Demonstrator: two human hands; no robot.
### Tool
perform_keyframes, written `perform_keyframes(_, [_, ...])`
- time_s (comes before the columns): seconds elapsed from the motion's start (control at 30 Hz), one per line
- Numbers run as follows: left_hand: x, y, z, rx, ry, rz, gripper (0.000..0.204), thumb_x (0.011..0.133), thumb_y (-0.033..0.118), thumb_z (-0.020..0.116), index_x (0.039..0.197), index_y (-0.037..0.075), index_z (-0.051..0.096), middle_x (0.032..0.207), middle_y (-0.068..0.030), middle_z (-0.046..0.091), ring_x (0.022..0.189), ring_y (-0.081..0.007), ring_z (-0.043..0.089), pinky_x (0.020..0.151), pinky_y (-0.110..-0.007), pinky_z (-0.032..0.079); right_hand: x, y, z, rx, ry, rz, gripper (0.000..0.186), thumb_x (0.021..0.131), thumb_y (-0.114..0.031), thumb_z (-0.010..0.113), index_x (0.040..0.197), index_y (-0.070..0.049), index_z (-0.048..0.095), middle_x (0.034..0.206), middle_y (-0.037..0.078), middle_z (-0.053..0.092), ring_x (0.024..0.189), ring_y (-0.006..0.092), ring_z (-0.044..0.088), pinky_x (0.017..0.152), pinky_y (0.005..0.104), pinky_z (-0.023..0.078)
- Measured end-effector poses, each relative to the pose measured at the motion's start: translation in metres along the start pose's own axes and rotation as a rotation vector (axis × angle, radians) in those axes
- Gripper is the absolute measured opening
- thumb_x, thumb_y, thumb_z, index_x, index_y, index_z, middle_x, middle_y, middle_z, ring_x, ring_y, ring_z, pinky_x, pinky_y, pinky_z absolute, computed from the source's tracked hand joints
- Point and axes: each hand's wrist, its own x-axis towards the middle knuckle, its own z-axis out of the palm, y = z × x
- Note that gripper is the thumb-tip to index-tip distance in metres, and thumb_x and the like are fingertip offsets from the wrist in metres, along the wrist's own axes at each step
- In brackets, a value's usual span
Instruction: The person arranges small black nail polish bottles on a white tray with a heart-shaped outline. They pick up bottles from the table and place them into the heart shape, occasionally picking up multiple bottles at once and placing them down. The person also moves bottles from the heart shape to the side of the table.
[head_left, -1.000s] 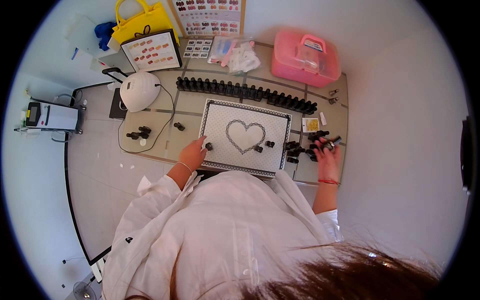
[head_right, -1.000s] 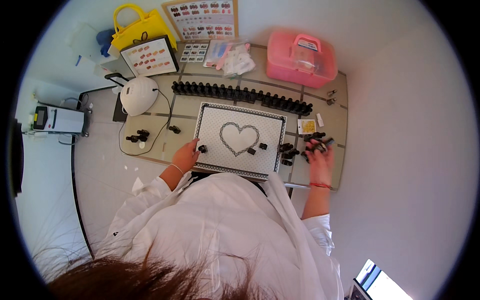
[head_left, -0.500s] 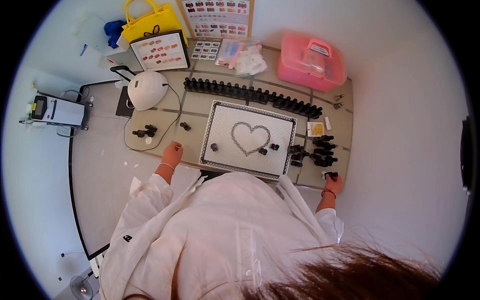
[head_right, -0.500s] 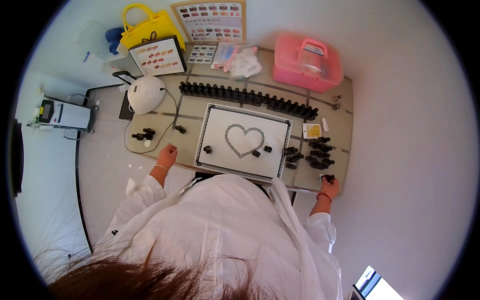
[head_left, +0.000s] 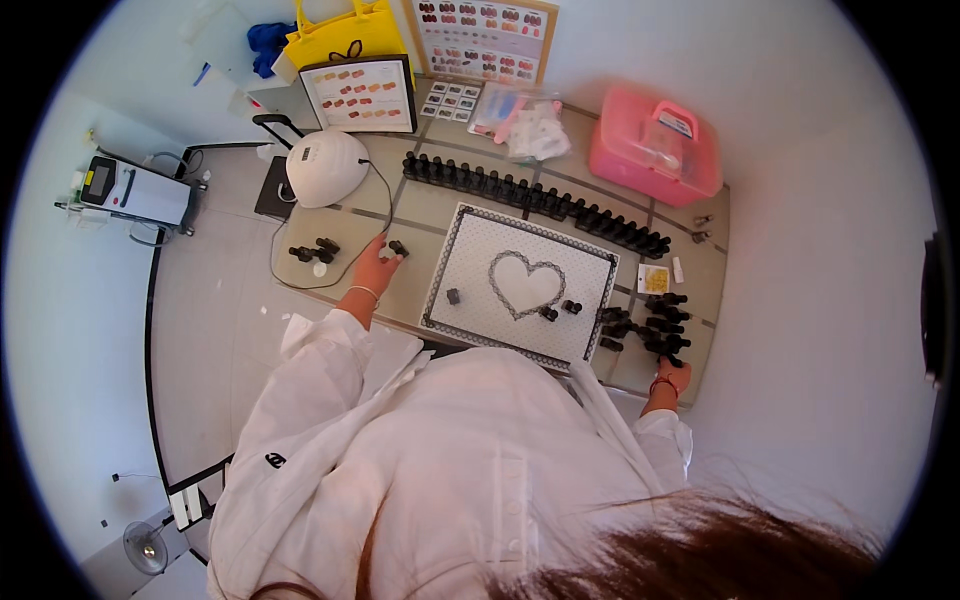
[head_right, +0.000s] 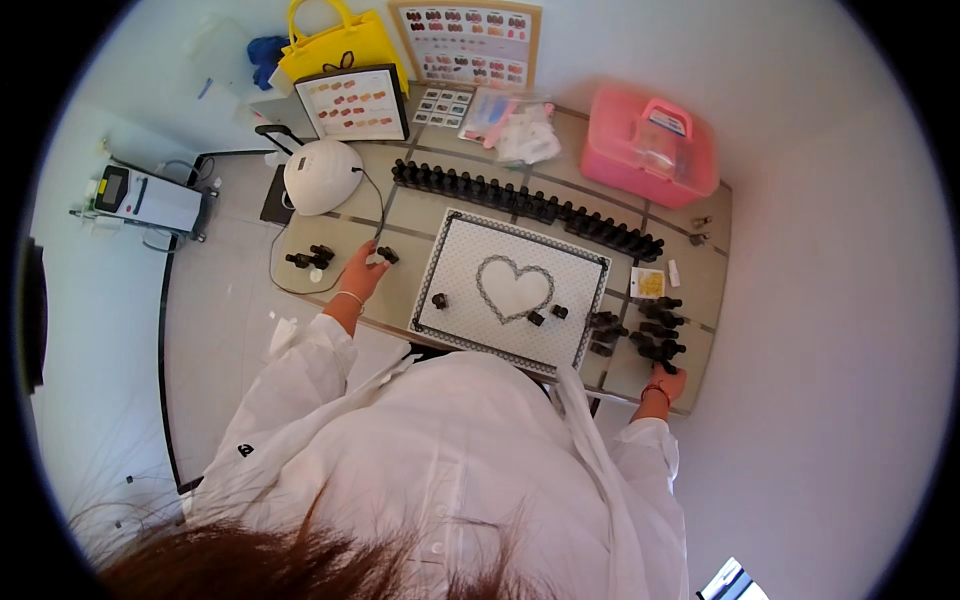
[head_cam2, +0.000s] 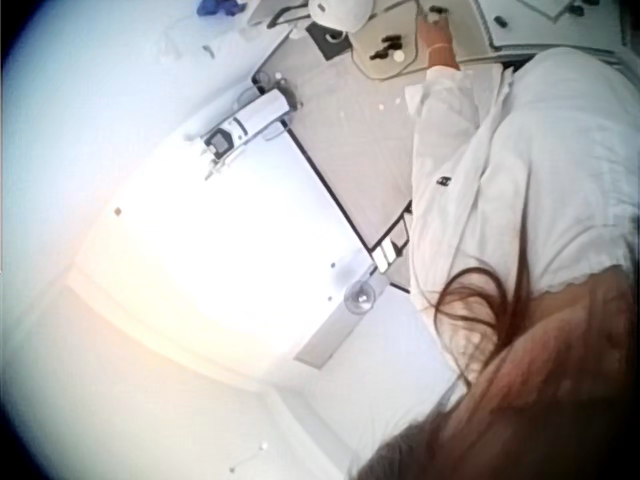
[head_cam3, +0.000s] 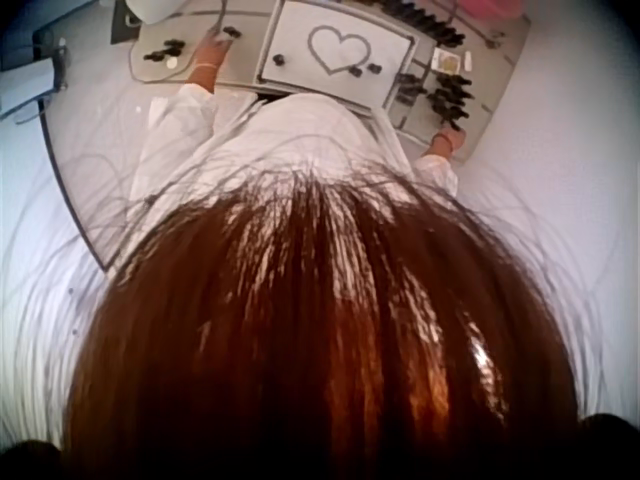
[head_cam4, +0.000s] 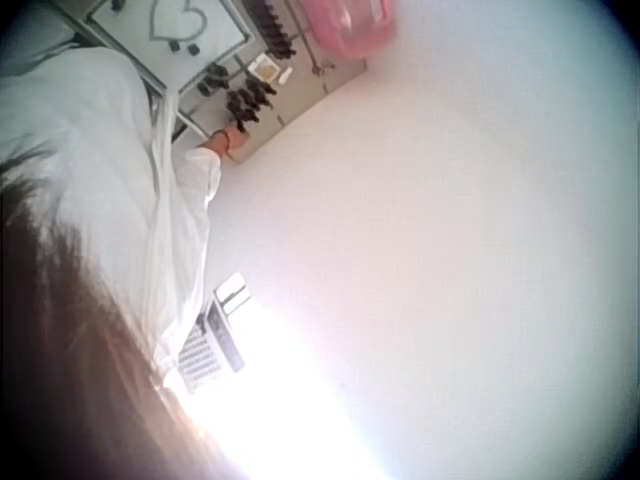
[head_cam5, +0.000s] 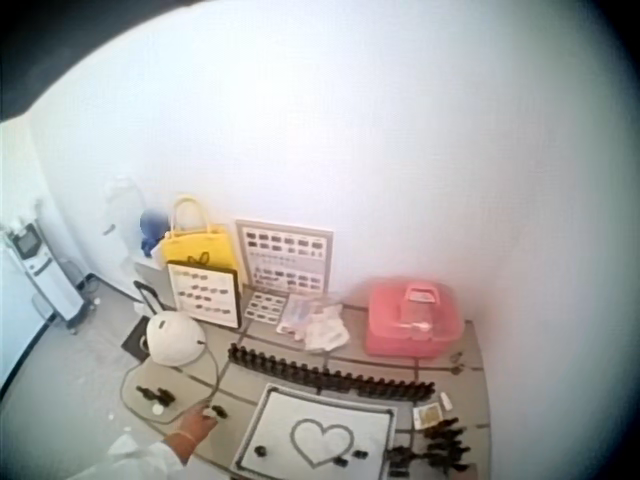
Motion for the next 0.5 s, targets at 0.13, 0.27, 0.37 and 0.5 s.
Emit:
perform_keyframes(0.13, [0.016,-0.038,0.012,-0.030,-0.054,-0.058,0.052,0.088,0.020,0.067,0.135,0.009,0.049,0.120,-0.0107,0.062,0.087,-0.0171,0.064,0.077,-0.029,0.051,-0.004,-0.010,0.002,0.087,-0.070,-0.062,0.056,0.066,-0.028,0.084,0.108,0.000,0.060,0.093,0.016,0.069,0.086,0.0272,0.067,0.083,0.0356,0.051])
perform_keyframes(0.27, [0.020,-0.042,0.015,-0.356,-0.016,-0.214,0.027,0.095,0.025,0.058,0.116,0.008,0.059,0.109,-0.0100,0.065,0.085,-0.0167,0.064,0.077,-0.028,0.051,-0.019,-0.020,-0.004,0.146,-0.061,0.049,0.072,0.066,-0.024,0.085,0.124,-0.002,0.049,0.115,0.018,0.061,0.094,0.0287,0.063,0.083,0.0362,0.050])
perform_keyframes(0.37, [0.014,-0.001,0.014,-0.908,-0.011,-0.451,0.026,0.098,0.030,0.051,0.100,0.006,0.060,0.099,-0.0102,0.066,0.080,-0.0177,0.065,0.073,-0.029,0.054,-0.057,-0.047,-0.041,0.216,0.062,0.024,0.073,0.070,-0.019,0.082,0.130,-0.003,0.043,0.122,0.018,0.053,0.099,0.0282,0.058,0.084,0.0365,0.049])
perform_keyframes(0.5, [0.005,0.007,-0.002,-1.575,-0.276,-0.636,0.032,0.097,0.031,0.051,0.087,0.001,0.058,0.089,-0.0116,0.066,0.079,-0.0230,0.067,0.064,-0.029,0.059,-0.053,-0.045,-0.047,0.315,0.268,-0.187,0.060,0.079,-0.011,0.073,0.130,-0.004,0.042,0.115,0.014,0.050,0.100,0.0251,0.051,0.087,0.0359,0.045])
